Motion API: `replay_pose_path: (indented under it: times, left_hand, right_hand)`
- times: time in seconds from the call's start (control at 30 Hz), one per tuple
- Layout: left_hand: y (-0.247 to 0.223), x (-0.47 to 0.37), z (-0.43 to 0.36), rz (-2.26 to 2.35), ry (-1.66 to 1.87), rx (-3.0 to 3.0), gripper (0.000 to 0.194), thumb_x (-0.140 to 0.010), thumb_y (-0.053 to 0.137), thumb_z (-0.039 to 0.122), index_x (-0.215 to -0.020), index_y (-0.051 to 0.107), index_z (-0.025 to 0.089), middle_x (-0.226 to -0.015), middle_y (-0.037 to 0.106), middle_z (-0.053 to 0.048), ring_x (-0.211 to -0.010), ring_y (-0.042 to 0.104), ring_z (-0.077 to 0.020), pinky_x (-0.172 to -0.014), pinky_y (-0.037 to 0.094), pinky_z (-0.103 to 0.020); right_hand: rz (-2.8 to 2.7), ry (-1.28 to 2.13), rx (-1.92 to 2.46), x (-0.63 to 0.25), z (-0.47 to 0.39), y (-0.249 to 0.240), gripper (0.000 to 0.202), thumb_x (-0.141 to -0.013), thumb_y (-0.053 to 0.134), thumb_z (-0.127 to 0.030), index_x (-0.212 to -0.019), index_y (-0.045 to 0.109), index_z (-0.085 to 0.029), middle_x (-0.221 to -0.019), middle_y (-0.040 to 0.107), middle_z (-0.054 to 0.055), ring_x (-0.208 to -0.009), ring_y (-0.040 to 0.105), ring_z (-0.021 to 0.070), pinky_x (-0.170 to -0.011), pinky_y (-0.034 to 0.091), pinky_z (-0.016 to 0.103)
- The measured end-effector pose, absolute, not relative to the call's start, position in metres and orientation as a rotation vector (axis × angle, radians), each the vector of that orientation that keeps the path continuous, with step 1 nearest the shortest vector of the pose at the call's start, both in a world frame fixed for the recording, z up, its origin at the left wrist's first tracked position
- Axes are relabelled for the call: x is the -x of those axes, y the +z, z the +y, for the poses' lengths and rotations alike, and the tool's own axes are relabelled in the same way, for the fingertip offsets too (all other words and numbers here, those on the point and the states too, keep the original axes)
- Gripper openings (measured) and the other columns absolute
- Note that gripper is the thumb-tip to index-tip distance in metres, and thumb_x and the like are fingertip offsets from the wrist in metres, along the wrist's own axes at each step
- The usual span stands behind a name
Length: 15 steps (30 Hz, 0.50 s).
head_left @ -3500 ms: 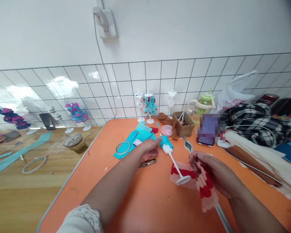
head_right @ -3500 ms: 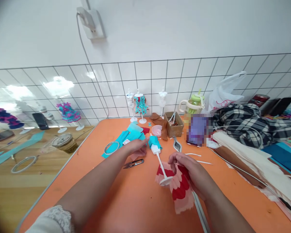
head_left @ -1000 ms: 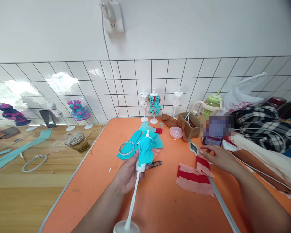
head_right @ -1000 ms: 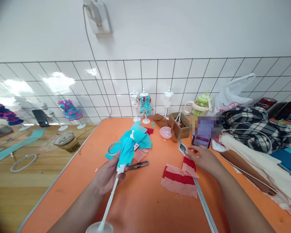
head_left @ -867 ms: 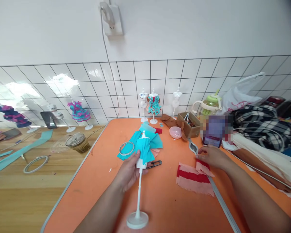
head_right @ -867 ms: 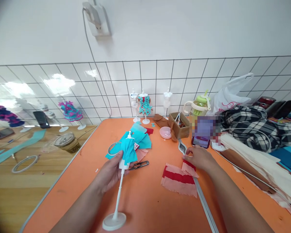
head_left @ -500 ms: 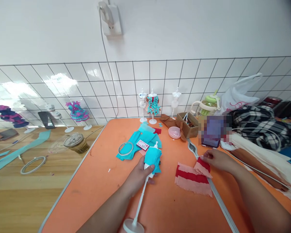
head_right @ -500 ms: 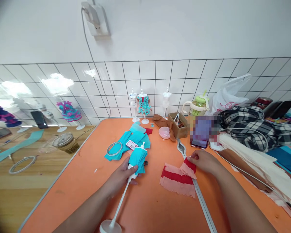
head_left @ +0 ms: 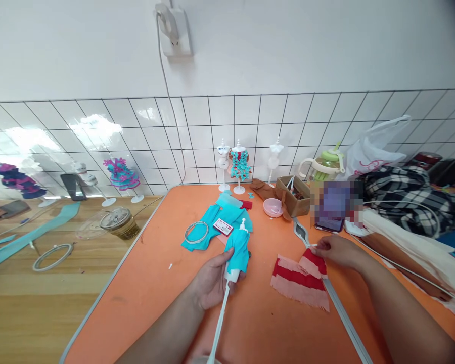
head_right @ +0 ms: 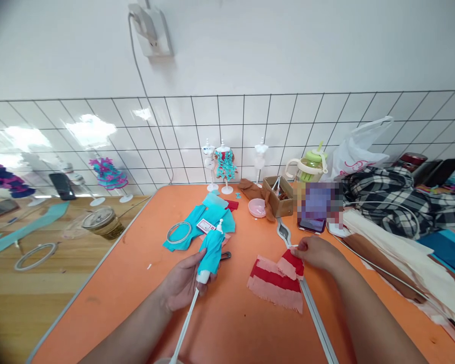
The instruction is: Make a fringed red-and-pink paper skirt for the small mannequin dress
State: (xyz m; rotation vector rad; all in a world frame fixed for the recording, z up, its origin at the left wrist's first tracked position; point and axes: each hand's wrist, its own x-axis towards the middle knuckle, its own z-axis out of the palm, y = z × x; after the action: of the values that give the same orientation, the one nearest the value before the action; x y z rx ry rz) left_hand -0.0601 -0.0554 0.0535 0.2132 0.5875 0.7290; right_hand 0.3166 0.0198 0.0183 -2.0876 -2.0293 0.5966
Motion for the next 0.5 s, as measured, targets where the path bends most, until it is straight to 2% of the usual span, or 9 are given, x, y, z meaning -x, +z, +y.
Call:
replay_pose_path:
  times: [0.07,0.23,0.33,0.43,0.5]
  left_hand:
    - [0.054,0.060,-0.056,0.572,0.732,-0.196,0.042,-0.088,0.060,0.035,-0.123,0.054,0.012,-0.087,0.069,-0.007,-0.066,0.066,-0.0129,-0.040,0.042,-0.015]
    - [0.053,0.062,-0.057,0.475,0.718,-0.177,0.047,-0.087,0.061,0.037,-0.126,0.054,0.011,-0.111,0.065,-0.014,-0.070,0.064,-0.0128,-0.039,0.042,-0.015]
    - [0.051,0.064,-0.057,0.435,0.707,-0.153,0.049,-0.086,0.062,0.038,-0.124,0.054,0.010,-0.099,0.067,-0.012,-0.068,0.064,-0.0133,-0.037,0.041,-0.014]
    - [0.052,0.064,-0.057,0.444,0.697,-0.104,0.049,-0.085,0.064,0.037,-0.127,0.053,0.013,-0.084,0.067,-0.007,-0.066,0.064,-0.0136,-0.037,0.040,-0.013]
    - [0.054,0.064,-0.057,0.470,0.682,-0.079,0.049,-0.086,0.063,0.037,-0.128,0.052,0.013,-0.080,0.067,-0.007,-0.065,0.065,-0.0141,-0.038,0.041,-0.014]
  right_hand:
    - [-2.053,0.773,2.036,-0.316,0.018,0.020,0.031,-0.069,0.063,-0.049,-0.061,0.058,-0.020,-0.066,0.066,0.003,-0.065,0.060,0.0201,-0.056,0.038,0.028]
    - [-1.860,0.957,1.737,-0.312,0.009,0.057,0.037,-0.076,0.053,-0.058,-0.073,0.058,-0.021,-0.079,0.067,0.004,-0.074,0.059,0.0202,-0.062,0.043,0.027]
    - [-1.883,0.871,1.804,-0.313,0.009,0.070,0.040,-0.078,0.050,-0.060,-0.076,0.058,-0.021,-0.080,0.067,0.005,-0.073,0.059,0.0207,-0.060,0.042,0.028]
    - [-1.988,0.805,2.209,-0.319,0.013,0.058,0.043,-0.070,0.058,-0.063,-0.066,0.058,-0.021,-0.069,0.065,0.006,-0.066,0.059,0.0233,-0.054,0.038,0.030]
    - [-1.976,0.898,2.353,-0.322,0.015,0.042,0.042,-0.067,0.060,-0.063,-0.066,0.059,-0.021,-0.069,0.066,0.007,-0.064,0.059,0.0235,-0.050,0.036,0.030]
